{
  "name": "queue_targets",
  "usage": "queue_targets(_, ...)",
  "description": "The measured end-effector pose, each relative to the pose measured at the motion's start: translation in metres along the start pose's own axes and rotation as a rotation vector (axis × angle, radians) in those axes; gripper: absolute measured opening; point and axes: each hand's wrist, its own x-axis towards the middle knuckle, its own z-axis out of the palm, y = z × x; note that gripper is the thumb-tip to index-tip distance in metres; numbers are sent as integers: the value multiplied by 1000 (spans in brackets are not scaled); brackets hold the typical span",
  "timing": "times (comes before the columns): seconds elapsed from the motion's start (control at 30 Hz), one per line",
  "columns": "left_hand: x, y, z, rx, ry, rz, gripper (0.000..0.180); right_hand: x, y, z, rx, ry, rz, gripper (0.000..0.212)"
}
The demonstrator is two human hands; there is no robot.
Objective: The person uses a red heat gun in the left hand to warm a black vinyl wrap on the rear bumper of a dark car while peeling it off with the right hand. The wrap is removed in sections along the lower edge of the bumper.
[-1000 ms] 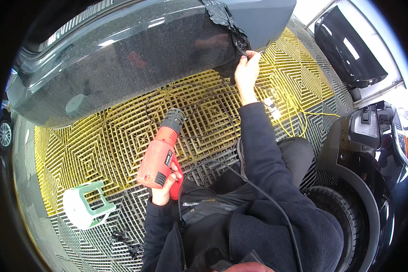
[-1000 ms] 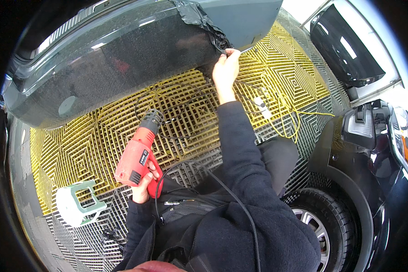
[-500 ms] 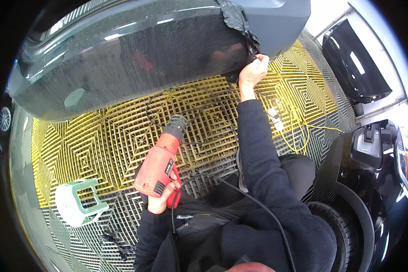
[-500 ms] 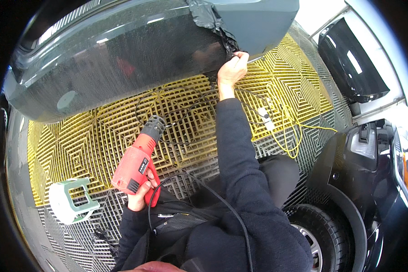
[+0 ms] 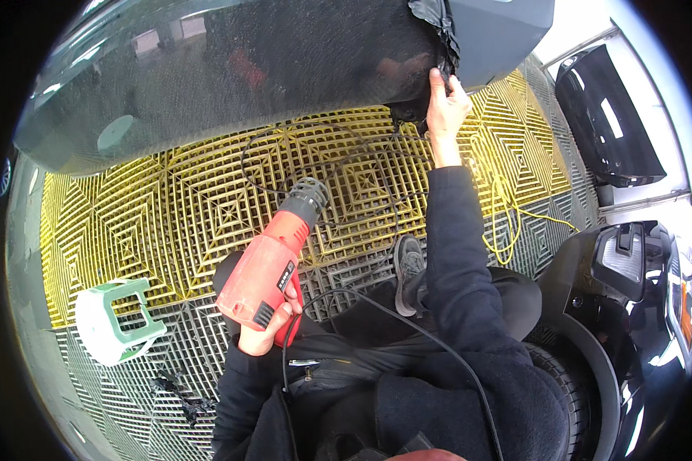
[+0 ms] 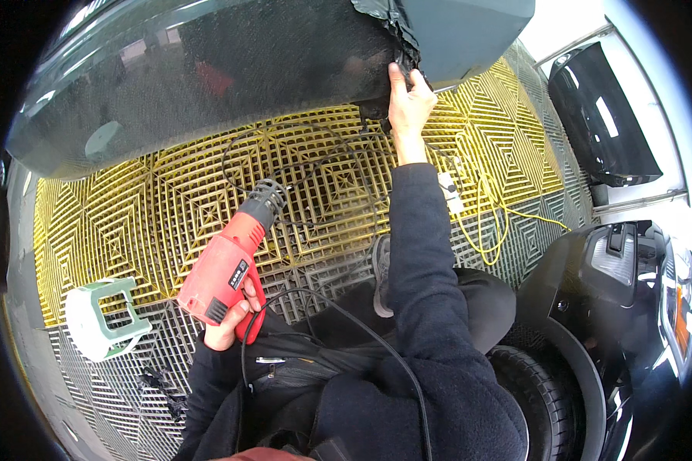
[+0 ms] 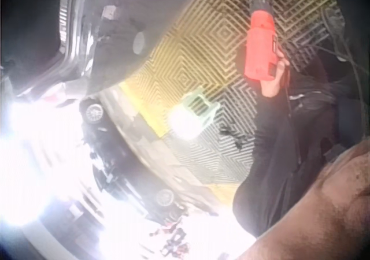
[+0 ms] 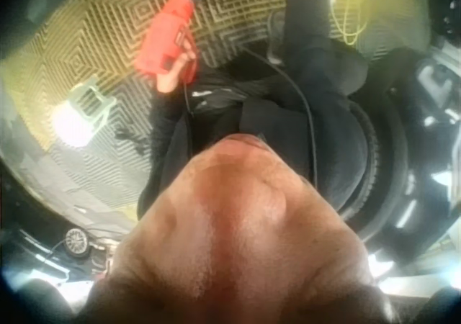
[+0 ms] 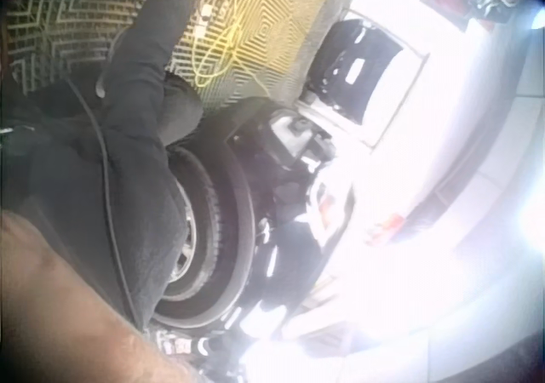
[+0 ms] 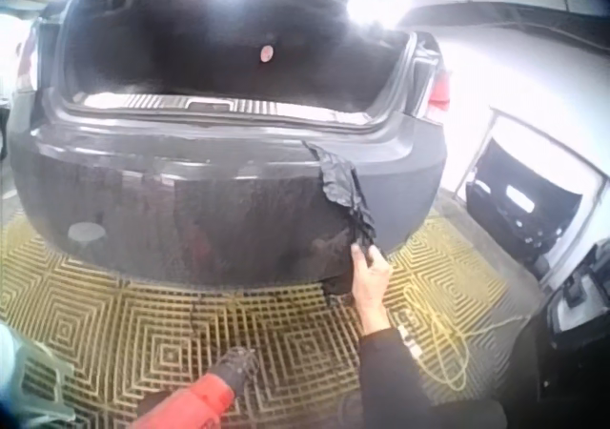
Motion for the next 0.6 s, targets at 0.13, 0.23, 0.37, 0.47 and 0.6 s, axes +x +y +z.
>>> queue_targets(0.13, -4, -3, 5, -18, 16, 26, 31, -1, -4, 0, 285, -79, 131, 50)
queue_targets(0.23, -8, -4, 8, 25, 21, -6, 31, -1, -4, -4, 343, -110, 133, 51)
queue_targets(0.37, -14, -5, 9, 32, 33, -10, 31, -2, -2, -6, 333, -125, 123, 56)
queue_targets(0.47, -18, -6, 10, 20, 47, -1, 32, -4, -2, -7, 322, -123, 143, 59)
queue_targets(0.6, -23, -9, 12, 0, 59, 4, 33, -5, -4, -7, 305, -125, 169, 62)
